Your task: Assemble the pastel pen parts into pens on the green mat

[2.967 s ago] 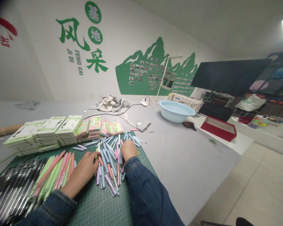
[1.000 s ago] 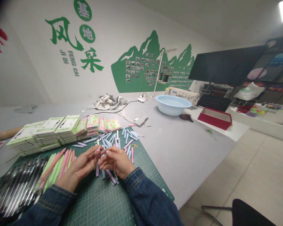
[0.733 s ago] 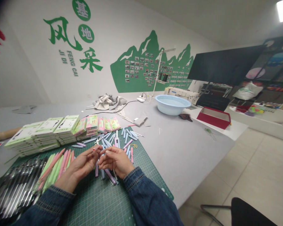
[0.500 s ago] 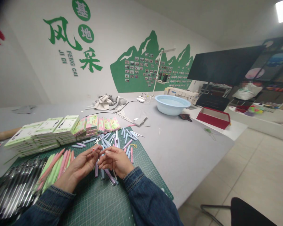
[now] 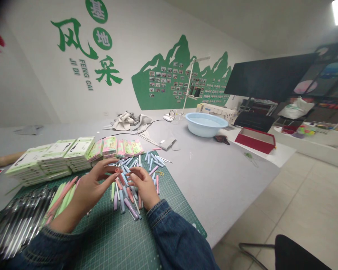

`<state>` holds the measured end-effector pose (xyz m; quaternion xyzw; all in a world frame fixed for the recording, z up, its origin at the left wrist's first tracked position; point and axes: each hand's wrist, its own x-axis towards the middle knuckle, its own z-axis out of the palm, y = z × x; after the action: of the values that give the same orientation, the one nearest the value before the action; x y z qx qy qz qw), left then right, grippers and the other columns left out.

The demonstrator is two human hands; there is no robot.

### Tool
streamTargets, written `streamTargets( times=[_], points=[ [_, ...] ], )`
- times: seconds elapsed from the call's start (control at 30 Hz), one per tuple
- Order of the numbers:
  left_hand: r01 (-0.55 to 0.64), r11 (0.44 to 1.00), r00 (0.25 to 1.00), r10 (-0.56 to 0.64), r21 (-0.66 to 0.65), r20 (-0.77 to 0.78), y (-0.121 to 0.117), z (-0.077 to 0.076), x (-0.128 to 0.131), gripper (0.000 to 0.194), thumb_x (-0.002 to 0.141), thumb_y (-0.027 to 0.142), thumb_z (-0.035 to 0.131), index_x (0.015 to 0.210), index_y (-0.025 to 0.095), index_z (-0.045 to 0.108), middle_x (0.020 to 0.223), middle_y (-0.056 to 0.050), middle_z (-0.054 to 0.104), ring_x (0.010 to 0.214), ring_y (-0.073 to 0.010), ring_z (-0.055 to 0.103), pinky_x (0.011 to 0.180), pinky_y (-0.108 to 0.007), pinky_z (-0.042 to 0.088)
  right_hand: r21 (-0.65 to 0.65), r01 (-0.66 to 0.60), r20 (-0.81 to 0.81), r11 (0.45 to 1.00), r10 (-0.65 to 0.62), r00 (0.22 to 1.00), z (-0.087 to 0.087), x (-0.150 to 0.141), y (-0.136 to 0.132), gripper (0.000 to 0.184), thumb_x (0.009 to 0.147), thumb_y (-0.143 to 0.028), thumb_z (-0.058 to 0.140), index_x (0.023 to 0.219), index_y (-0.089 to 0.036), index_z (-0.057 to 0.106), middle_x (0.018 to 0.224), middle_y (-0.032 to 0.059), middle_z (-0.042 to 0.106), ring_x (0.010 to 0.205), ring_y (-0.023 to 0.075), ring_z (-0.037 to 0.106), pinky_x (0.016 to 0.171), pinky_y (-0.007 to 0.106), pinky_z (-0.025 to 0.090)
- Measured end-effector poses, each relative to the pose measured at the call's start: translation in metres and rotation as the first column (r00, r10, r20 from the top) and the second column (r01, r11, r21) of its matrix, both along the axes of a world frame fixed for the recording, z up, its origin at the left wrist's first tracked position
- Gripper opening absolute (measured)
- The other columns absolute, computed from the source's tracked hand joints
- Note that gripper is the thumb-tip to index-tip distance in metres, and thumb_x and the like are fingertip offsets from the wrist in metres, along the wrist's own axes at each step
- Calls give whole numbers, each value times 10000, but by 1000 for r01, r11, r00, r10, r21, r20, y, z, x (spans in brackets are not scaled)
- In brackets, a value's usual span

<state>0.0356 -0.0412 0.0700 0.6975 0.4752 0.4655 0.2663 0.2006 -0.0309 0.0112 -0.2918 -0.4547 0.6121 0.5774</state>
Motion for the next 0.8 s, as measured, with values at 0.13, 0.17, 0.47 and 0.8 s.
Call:
streamTargets(
  times=[0.13,0.17,0.47,0.8],
  points=[
    [14,999,1000,-14,37,7,-1,4,-2,288,796,360,609,1057,239,605,1014,-44,683,944,-209,651,761,-300,534,67,-2,15,998,1,1000,2,2,0,266,790,-315,628,1036,-212,630,1002,62,658,982,201,607,830,340,489],
    [-6,1000,999,5,26,33,0,3,-2,270,793,366,610,1025,227,613,1000,-47,684,940,-211,650,756,-303,533,64,-9,19,998,7,1000,3,2,0,264,794,-322,622,1030,-206,636,995,66,661,988,206,606,838,350,486],
    [-58,992,959,85,-108,270,6,1,-4,209,700,308,717,839,164,658,748,-26,677,660,-142,628,638,-231,500,-7,-79,11,997,80,997,1,0,-2,274,797,-349,611,998,-167,647,892,70,686,832,176,650,819,360,494],
    [25,993,988,-7,-119,153,4,-6,3,147,714,276,695,834,193,678,810,-31,685,775,-176,635,693,-237,489,43,-145,46,989,143,989,3,-5,-6,242,752,-284,665,970,-181,652,878,30,676,781,153,633,750,297,497]
  ],
)
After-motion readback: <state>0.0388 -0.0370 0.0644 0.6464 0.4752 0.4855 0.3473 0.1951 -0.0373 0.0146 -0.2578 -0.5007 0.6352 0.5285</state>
